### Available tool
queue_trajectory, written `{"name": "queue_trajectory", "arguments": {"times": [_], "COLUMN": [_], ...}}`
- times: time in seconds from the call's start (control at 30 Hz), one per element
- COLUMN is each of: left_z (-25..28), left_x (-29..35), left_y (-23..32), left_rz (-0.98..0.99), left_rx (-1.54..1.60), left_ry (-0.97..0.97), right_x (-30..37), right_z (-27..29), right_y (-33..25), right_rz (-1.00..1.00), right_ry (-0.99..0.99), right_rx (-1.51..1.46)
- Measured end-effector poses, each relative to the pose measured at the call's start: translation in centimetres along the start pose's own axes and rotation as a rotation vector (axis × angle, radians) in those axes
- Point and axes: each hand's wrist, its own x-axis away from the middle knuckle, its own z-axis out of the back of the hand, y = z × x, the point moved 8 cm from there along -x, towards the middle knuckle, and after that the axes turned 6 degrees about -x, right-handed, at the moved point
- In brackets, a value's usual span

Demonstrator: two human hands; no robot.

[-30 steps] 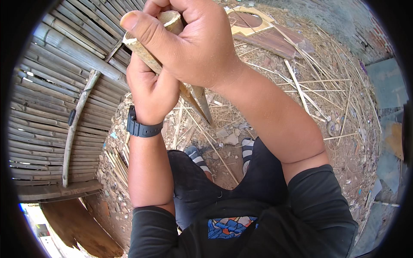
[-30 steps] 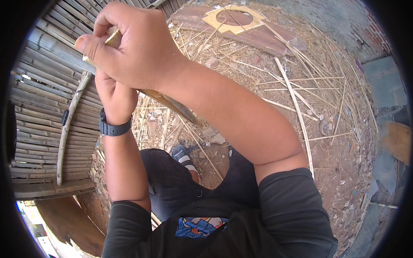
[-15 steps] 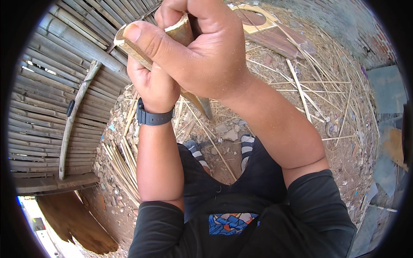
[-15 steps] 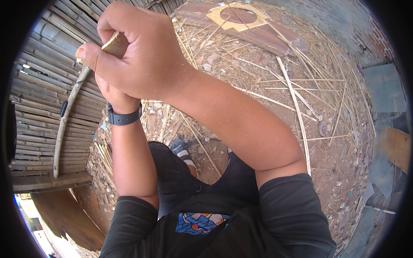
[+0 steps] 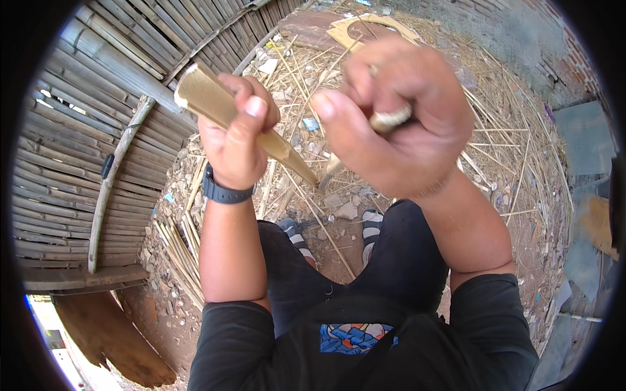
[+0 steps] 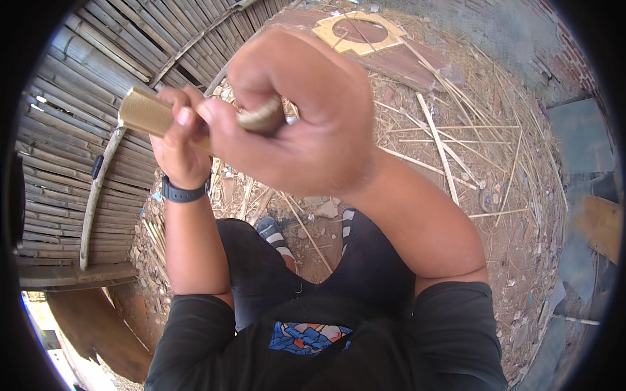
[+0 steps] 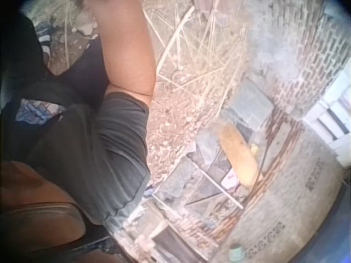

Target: The person sits on the ground and uses a machete to split a long bamboo stick into thin strips. They hold the bamboo with one hand and strike it with the machete to separate the pieces.

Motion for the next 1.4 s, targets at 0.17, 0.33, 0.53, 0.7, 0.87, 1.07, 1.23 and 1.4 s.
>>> {"name": "queue_trajectory", "arguments": {"times": [0.17, 0.33, 0.53, 0.7, 0.87, 1.07, 1.23, 1.4], "left_z": [-1.4, -1.0, 0.5, 1.3, 1.6, 1.5, 1.5, 2.5], "left_x": [2.9, 2.3, -0.7, -3.1, -5.2, -6.5, -7.5, -8.7], "left_y": [0.8, 0.4, -1.6, -3.4, -5.1, -6.0, -6.8, -7.8], "left_rz": [-0.042, 0.040, -0.013, 0.000, 0.068, 0.085, 0.118, 0.134], "left_rx": [0.029, 0.071, 0.010, 0.057, 0.106, 0.109, 0.132, 0.149], "left_ry": [-0.107, -0.014, 0.025, 0.018, -0.019, -0.041, -0.079, -0.074], "right_x": [2.2, 2.4, 2.4, 2.0, 1.8, 2.2, 1.9, 1.4], "right_z": [2.2, 3.4, 5.7, 6.3, 6.4, 7.3, 7.3, 7.1], "right_y": [-3.7, -3.9, -0.3, 1.4, 2.0, 2.3, 2.6, 3.3], "right_rz": [-0.138, -0.119, -0.160, -0.147, -0.201, -0.194, -0.213, -0.224], "right_ry": [-0.064, -0.029, 0.156, 0.207, 0.245, 0.256, 0.263, 0.268], "right_rx": [0.000, 0.036, 0.099, 0.093, 0.070, 0.154, 0.160, 0.152]}}
